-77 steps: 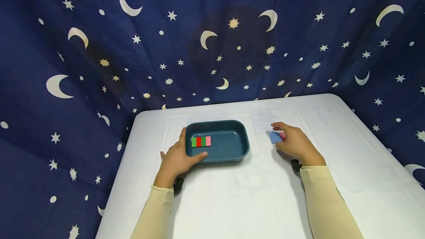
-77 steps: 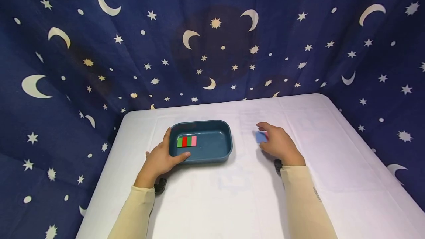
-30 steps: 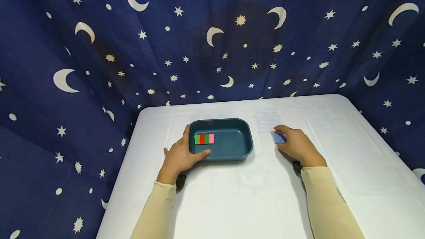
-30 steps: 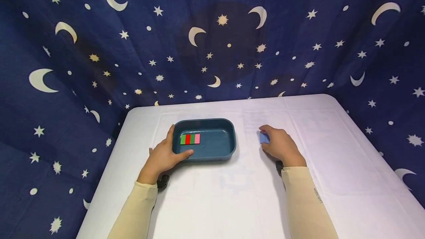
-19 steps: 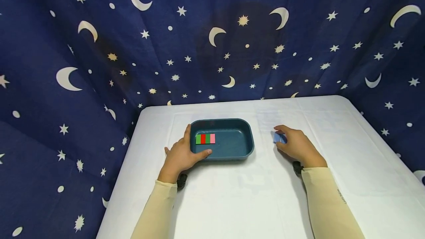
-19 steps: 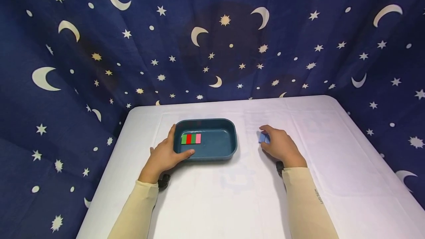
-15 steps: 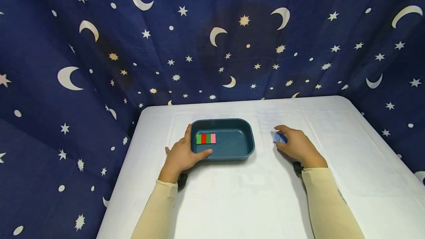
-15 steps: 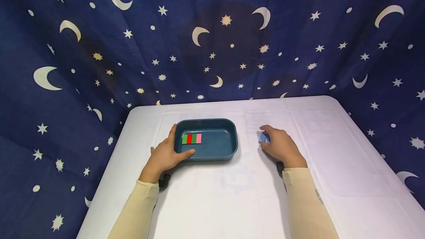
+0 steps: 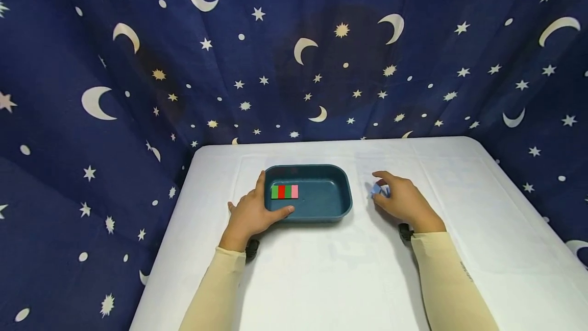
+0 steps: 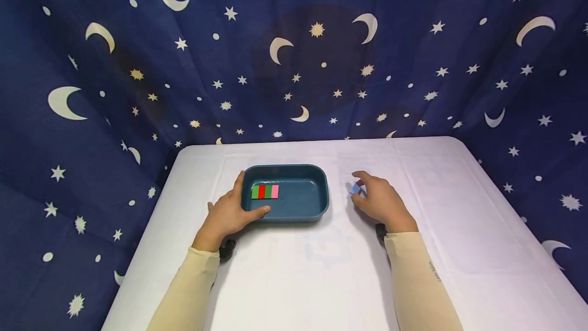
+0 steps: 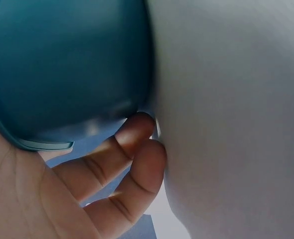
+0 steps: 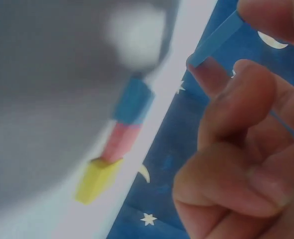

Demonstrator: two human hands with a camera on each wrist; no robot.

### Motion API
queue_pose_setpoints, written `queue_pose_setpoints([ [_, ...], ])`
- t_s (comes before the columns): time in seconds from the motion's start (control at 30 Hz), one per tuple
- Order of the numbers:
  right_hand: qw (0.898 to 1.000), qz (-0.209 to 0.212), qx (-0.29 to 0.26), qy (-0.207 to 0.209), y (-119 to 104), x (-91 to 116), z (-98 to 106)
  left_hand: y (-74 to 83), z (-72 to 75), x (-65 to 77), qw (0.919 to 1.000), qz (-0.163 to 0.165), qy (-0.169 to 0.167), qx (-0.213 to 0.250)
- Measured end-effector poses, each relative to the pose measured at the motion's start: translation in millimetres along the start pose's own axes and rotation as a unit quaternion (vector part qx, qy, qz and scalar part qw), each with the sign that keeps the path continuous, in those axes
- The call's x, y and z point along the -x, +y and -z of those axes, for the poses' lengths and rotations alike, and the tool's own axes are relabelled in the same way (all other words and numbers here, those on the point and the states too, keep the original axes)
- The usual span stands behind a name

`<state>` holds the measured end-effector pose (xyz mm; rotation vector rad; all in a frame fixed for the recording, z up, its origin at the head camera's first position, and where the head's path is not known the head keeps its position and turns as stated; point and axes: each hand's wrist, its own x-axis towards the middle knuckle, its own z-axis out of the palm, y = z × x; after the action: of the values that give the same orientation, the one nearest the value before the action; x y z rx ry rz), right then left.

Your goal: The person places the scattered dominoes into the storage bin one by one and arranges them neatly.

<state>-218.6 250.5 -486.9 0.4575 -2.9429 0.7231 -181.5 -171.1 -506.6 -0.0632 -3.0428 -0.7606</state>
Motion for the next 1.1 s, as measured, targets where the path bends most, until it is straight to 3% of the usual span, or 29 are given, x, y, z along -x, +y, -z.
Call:
queue_pose_setpoints([
  [0.23, 0.999, 0.031, -0.003, 0.016, -17.5, -16.7, 7.9, -1.2, 0.4, -1.3, 1.0, 0.004, -0.001, -0.006],
  [0.57, 0.996, 0.081, 0.007, 0.039, -60.9, -49.2, 14.7, -3.4, 0.1, -1.0, 1.0, 0.001, 0.006, -0.007],
  [1.1, 0.991, 0.13, -0.012, 0.011, -121.6, -85.4, 1.6, -0.4, -2.4, -2.0, 0.9999, 0.005, 0.009, -0.006],
])
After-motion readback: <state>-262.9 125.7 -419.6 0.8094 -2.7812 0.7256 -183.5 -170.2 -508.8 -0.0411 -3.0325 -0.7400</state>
